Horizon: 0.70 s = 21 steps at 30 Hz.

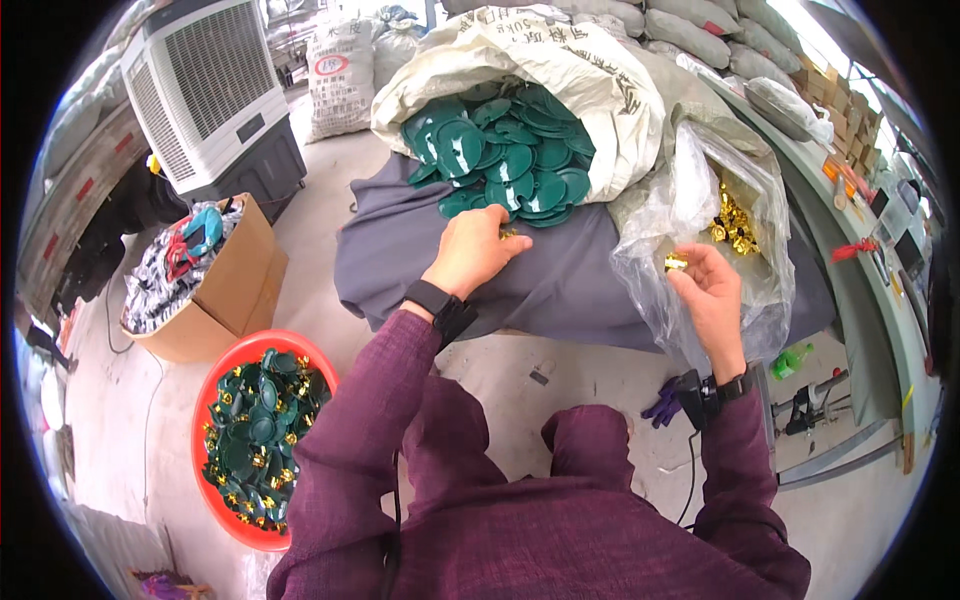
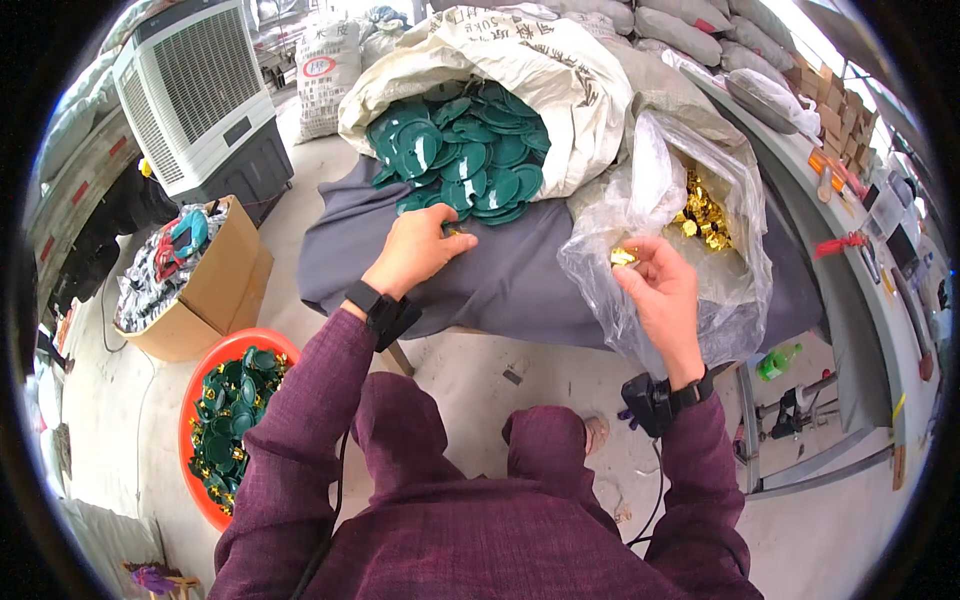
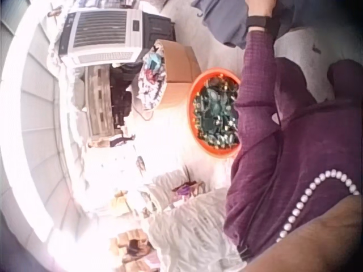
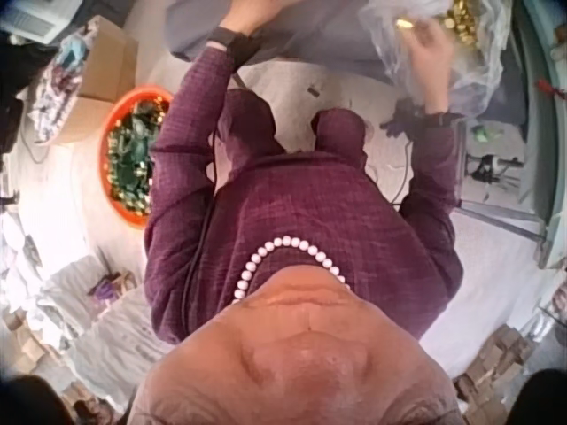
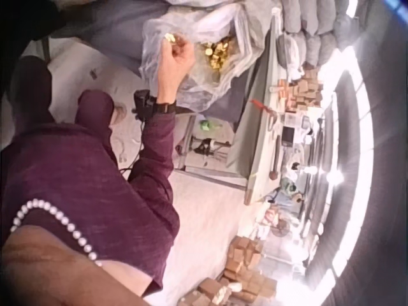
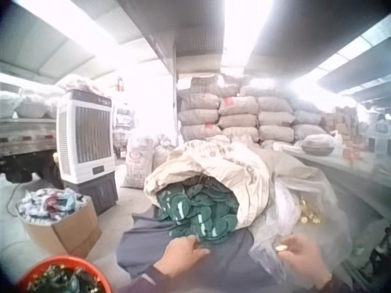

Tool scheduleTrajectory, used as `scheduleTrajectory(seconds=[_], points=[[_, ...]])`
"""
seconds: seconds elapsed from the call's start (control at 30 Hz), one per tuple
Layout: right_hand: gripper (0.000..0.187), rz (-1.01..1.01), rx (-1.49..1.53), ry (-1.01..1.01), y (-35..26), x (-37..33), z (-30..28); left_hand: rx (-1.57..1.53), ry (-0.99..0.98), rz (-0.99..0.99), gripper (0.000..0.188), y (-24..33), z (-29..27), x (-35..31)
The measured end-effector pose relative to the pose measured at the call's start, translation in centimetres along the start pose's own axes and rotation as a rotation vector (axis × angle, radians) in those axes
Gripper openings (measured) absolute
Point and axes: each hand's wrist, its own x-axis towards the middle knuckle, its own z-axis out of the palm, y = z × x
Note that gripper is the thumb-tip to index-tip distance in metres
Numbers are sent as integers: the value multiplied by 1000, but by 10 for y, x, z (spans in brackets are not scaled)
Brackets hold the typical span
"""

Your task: Assembling green plastic circular parts with small gold bells.

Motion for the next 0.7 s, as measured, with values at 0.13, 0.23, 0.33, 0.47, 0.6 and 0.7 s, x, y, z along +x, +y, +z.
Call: scheduleTrajectory(seconds=[0.13,0.23,0.33,0.47,0.6,0.7], points=[[27,36,93,48,5,-16,-6,170,142,-99,33,-23,-4,35],[27,53,126,65,8,-26,-12,242,114,-137,22,-40,-6,62],[27,127,44,128,3,-37,-20,294,233,-204,21,-49,-5,80],[28,117,36,172,7,-51,-34,233,380,-284,35,-68,-14,101],[28,158,114,160,6,-53,-34,175,221,-252,48,-86,-12,118],[29,153,129,164,6,-54,-32,131,221,-304,57,-95,-12,128]])
